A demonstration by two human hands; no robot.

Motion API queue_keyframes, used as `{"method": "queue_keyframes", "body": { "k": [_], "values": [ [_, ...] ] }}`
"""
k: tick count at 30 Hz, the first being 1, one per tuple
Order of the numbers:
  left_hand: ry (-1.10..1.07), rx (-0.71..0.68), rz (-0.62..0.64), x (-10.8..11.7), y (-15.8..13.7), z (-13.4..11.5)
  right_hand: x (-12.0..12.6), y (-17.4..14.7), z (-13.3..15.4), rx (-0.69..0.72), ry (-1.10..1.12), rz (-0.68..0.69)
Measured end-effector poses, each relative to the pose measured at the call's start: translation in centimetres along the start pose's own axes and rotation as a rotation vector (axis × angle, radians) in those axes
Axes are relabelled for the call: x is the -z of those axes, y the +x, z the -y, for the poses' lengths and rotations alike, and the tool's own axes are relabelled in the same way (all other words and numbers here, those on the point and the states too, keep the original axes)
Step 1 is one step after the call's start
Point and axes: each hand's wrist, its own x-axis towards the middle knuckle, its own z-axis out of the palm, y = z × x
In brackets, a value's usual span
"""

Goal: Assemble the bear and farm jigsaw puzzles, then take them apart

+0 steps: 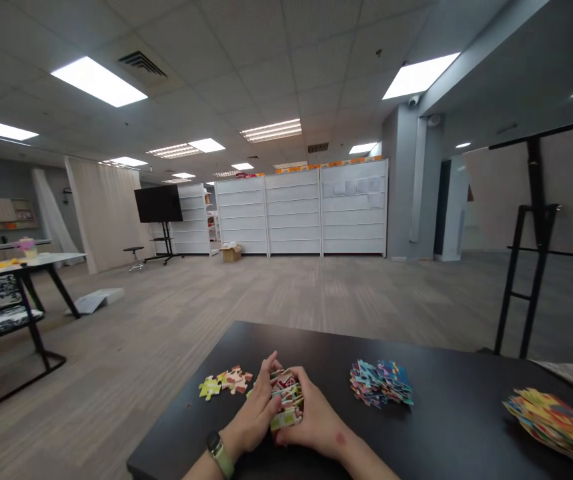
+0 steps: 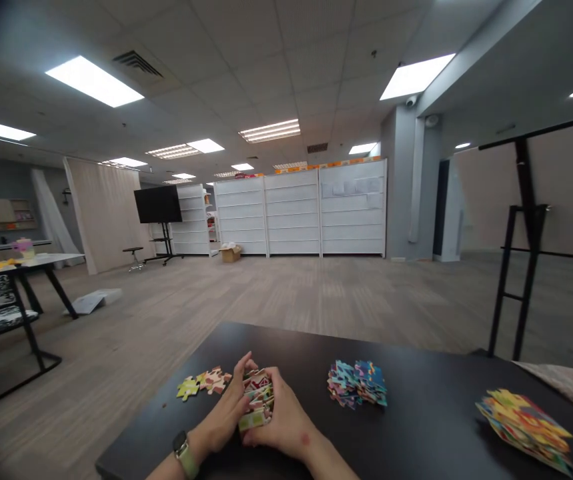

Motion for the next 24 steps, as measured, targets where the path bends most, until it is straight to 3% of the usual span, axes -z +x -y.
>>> {"method": "queue_keyframes", "body": {
  "k": [7,11,15,17,20,24],
  "values": [
    [-0.075,-0.100,-0.108,-0.4,0.7,-0.6,-1.0,0.4,0.6,0.011,0.024,-0.045],
    [-0.054,-0.050,-0.181,1.3,0.8,-0.9,0.3,0.7,0.5,0.009,0.113,-0.124],
    [0.194,0.089,0.053,3.2,-0.5,-2.1,2.5,0.7,-0.1,0.021,0.142,-0.295],
    [0.355,0.191,0.148,3.1,-1.3,-2.7,3.1,0.6,-0.5,0.000,0.051,-0.229],
    [0.466,0.292,0.172,2.2,-1.8,-3.6,3.0,0.5,-0.6,-0.046,-0.113,-0.066],
    [0.470,0.328,0.169,1.8,-0.9,-4.2,2.5,0.3,-0.3,-0.031,-0.154,-0.071]
  ]
}}
